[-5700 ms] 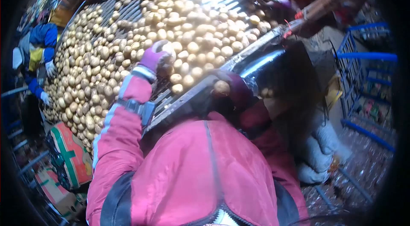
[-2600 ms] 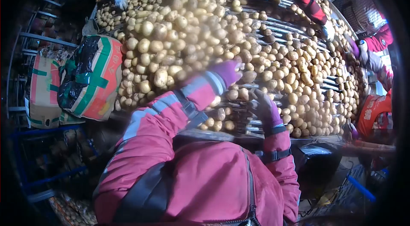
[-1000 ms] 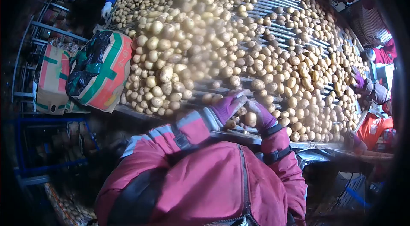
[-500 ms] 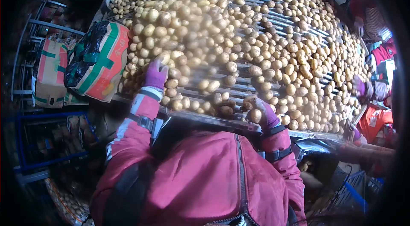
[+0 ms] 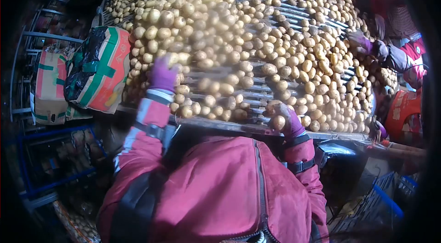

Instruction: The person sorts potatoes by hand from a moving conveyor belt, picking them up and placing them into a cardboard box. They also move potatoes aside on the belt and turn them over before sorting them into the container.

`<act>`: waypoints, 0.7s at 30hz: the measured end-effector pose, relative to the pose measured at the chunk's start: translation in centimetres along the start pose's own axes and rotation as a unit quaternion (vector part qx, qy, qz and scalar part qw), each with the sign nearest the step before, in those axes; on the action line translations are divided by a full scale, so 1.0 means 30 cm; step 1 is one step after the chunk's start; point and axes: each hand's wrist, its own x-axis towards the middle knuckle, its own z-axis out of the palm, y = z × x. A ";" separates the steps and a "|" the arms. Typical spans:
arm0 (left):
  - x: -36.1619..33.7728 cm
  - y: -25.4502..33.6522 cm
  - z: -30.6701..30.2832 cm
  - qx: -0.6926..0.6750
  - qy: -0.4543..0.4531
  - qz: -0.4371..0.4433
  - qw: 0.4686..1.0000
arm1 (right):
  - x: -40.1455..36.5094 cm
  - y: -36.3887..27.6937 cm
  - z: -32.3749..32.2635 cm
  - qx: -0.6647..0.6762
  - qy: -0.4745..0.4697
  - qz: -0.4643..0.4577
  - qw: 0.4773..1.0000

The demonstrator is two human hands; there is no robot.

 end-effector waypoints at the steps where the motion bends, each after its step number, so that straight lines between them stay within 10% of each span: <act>1: 0.018 -0.068 -0.005 0.072 0.000 0.018 0.997 | 0.003 -0.036 0.000 0.087 0.008 0.082 0.993; 2: 0.025 -0.112 -0.003 0.114 -0.069 0.011 0.991 | 0.010 -0.105 0.004 0.173 0.015 0.165 0.971; 6: 0.072 -0.120 0.099 0.195 -0.104 -0.026 0.975 | 0.038 -0.080 0.025 0.093 0.035 -0.007 0.995; 9: 0.029 0.003 0.181 -0.275 -0.140 -0.174 0.935 | 0.064 -0.150 0.032 0.242 0.060 0.096 0.964; 12: -0.047 0.383 0.165 -0.431 -0.291 -0.232 0.822 | 0.060 -0.285 0.016 0.471 0.105 0.206 0.851; 14: -0.104 0.566 0.204 -0.499 -0.318 -0.052 0.804 | 0.066 -0.270 -0.009 0.570 0.126 0.247 0.774; 17: -0.159 0.722 0.282 -0.438 -0.436 -0.059 0.784 | 0.019 -0.101 -0.019 0.407 0.154 0.066 0.898; 21: -0.172 0.923 0.271 -0.478 -0.519 -0.096 0.702 | -0.070 -0.047 -0.105 0.480 0.245 0.155 0.828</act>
